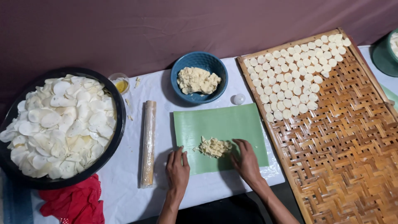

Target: Rolling out dough and placing circular cutouts onto a bamboo drying tray.

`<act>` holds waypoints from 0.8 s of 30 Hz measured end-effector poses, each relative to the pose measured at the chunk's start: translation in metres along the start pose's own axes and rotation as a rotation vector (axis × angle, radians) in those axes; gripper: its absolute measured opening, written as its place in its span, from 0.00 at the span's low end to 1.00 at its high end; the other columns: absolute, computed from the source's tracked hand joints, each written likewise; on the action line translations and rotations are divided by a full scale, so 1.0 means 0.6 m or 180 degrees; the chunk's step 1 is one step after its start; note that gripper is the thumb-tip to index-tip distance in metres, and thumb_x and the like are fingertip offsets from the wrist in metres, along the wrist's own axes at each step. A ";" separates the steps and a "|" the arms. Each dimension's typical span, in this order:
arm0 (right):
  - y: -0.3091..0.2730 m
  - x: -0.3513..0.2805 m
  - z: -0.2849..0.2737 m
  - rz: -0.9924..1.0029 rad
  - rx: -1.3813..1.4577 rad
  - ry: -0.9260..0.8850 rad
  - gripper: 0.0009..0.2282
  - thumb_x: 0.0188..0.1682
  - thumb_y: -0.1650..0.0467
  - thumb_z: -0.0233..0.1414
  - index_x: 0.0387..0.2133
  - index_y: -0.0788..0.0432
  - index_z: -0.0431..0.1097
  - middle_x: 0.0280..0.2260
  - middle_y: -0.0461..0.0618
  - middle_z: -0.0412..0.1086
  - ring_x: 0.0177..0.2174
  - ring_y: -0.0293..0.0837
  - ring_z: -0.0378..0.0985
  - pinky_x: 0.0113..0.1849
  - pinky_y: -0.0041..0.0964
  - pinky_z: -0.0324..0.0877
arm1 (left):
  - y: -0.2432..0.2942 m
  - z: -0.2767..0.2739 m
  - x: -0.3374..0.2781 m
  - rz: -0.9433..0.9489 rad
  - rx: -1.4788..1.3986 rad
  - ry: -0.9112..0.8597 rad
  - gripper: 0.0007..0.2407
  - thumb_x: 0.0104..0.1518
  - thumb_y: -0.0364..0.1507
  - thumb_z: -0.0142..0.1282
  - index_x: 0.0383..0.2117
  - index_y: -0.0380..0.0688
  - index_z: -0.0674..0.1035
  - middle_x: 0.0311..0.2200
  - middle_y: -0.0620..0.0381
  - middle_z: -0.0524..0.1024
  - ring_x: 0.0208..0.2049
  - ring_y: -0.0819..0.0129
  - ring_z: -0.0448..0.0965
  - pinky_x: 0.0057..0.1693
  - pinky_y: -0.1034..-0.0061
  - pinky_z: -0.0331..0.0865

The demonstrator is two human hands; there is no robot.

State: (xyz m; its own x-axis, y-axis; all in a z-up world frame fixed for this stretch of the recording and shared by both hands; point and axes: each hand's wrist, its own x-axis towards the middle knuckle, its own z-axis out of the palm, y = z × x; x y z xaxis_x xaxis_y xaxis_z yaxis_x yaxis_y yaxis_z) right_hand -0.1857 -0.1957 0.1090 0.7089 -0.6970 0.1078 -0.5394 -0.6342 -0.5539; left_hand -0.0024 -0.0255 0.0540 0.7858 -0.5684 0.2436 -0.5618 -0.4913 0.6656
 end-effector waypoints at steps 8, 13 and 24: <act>0.107 -0.043 0.043 0.0446 -0.0633 0.0173 0.24 0.47 0.77 0.50 0.59 0.68 0.59 0.52 0.69 0.62 0.45 0.62 0.70 0.47 0.51 0.71 | 0.065 0.072 -0.008 -0.0575 -0.0161 -0.0608 0.12 0.58 0.21 0.52 0.47 0.28 0.79 0.41 0.43 0.79 0.35 0.52 0.81 0.42 0.63 0.76; 0.028 0.007 0.072 0.0264 0.0432 -0.0045 0.26 0.53 0.66 0.50 0.61 0.73 0.57 0.46 0.66 0.68 0.36 0.57 0.77 0.37 0.46 0.75 | 0.106 0.108 0.005 -0.0513 -0.0505 -0.0367 0.11 0.52 0.20 0.50 0.39 0.31 0.82 0.32 0.43 0.82 0.26 0.50 0.81 0.36 0.62 0.74; 0.008 0.085 0.021 -0.0479 0.0791 -0.0365 0.19 0.45 0.75 0.55 0.53 0.55 0.71 0.48 0.55 0.65 0.50 0.60 0.75 0.49 0.50 0.77 | 0.149 0.082 0.026 -0.1317 -0.1462 -0.0402 0.10 0.60 0.29 0.55 0.45 0.45 0.84 0.38 0.41 0.85 0.45 0.44 0.84 0.50 0.58 0.79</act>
